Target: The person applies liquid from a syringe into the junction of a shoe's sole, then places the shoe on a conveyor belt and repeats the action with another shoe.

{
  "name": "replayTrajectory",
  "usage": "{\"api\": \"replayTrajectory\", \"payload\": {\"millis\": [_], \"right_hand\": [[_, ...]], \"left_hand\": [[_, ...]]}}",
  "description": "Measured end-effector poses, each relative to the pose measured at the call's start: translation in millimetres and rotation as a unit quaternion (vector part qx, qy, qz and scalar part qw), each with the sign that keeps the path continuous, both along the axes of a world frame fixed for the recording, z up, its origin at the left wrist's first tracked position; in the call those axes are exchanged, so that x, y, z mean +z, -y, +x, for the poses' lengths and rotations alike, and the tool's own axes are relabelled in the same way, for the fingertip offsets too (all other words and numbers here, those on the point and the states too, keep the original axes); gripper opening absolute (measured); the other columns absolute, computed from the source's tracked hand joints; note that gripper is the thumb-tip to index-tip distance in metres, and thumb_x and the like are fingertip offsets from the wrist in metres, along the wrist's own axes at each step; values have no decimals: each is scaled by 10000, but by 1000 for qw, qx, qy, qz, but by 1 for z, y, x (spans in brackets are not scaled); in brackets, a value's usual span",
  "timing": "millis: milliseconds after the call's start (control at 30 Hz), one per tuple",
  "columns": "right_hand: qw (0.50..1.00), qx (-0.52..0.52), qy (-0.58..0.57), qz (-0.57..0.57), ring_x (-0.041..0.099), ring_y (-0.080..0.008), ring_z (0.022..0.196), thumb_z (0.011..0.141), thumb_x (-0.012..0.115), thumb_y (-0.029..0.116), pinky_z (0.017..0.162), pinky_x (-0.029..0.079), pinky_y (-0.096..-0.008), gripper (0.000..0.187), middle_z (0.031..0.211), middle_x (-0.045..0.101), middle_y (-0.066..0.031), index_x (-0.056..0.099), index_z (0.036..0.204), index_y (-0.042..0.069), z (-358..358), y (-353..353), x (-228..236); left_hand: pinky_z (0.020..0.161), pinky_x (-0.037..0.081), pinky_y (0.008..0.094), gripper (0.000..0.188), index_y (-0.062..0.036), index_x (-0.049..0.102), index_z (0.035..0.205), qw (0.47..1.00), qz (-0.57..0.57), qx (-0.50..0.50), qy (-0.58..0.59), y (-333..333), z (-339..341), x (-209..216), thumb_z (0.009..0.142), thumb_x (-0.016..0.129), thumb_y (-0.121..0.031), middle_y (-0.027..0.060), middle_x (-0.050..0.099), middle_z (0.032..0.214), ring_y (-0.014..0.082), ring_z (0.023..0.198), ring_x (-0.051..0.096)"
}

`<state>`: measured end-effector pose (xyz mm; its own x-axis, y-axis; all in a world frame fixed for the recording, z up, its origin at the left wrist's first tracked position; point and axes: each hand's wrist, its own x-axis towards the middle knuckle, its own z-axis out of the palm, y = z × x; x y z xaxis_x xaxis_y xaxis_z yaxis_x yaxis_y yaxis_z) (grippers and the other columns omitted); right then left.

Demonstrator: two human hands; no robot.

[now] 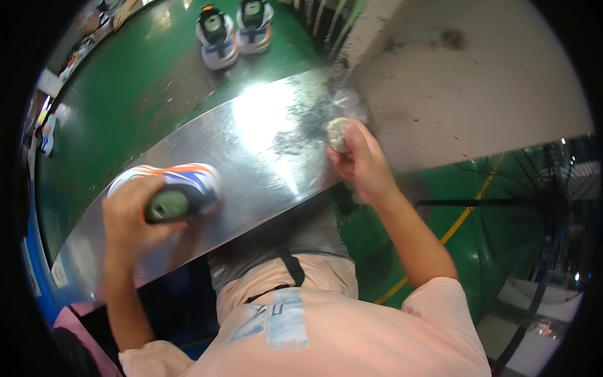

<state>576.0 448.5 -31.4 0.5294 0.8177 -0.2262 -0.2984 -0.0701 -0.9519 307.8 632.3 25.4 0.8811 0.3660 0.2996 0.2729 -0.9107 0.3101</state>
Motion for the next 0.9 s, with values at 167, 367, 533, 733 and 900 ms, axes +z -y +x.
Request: {"api": "replayTrajectory", "payload": {"millis": [167,367,533,733,900], "right_hand": [[977,50,197,-61,373,-32,544,865,445,369,454,280,-154,397,688,448,17,427,1109,57,1,15,-12],[977,203,16,63,321,-40,420,841,361,559,368,263,-172,546,551,405,7,387,1074,65,-35,-26,58],[874,426,-204,114,300,-63,360,834,274,625,351,292,-195,617,522,436,-12,329,1096,69,-95,-112,94],[873,435,-209,-75,318,-79,388,822,200,656,360,286,-197,705,532,426,-36,327,1155,48,-111,-137,108],[875,436,-176,-116,305,-82,384,824,187,655,347,272,-200,708,514,399,-39,343,1120,31,-101,-131,117]], "left_hand": [[807,471,395,275,-10,606,867,997,47,37,39,66,-23,-12,615,641,-113,139,613,915,303,877,596],[817,467,355,164,-53,615,872,991,66,56,103,103,-32,-40,710,592,-64,109,629,911,247,889,602],[833,454,339,156,-50,607,880,989,54,49,129,109,-23,-42,731,565,-71,101,621,938,238,895,596],[861,440,332,156,-39,603,849,978,95,66,172,128,13,-43,765,497,-115,90,621,927,204,900,590],[885,428,334,166,-29,607,822,973,105,75,190,145,40,-33,768,488,-131,98,625,909,201,887,594]]}}
